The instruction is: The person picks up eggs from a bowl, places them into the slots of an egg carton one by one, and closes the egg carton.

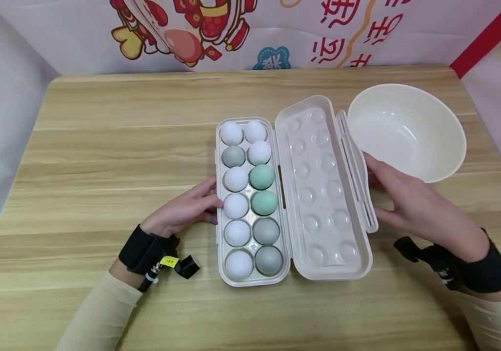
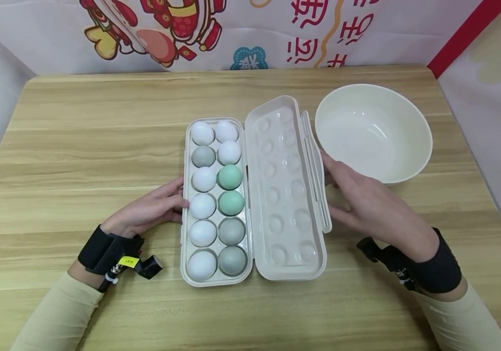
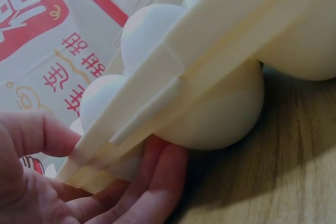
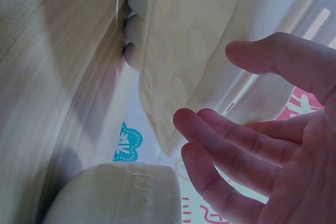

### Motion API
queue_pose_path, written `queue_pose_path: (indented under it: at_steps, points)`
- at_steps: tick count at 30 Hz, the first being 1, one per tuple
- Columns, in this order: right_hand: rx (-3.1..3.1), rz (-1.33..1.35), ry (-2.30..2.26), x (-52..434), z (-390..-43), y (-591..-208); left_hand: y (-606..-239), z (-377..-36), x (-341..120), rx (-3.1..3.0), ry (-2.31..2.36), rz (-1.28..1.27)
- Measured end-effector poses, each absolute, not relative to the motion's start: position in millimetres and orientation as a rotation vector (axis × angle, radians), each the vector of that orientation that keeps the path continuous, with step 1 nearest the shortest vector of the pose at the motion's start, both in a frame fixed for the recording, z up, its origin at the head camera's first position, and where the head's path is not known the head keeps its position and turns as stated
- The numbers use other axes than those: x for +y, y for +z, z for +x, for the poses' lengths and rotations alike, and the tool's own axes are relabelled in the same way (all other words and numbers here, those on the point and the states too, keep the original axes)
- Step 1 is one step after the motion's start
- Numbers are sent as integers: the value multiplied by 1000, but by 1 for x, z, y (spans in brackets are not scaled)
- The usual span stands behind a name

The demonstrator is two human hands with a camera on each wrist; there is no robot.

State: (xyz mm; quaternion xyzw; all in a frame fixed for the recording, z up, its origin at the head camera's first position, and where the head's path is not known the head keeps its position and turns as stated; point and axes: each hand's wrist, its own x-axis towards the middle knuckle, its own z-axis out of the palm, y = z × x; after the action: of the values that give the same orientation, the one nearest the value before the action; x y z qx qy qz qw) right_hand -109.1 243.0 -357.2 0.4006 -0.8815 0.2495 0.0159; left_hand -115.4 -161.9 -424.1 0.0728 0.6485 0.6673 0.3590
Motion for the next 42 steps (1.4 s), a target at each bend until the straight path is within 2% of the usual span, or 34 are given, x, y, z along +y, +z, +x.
queue_pose_path:
  at_steps: [42]
  points:
    - [-2652,1296,849,260,-116,-352,-427,-118,-146,1596,1779,279]
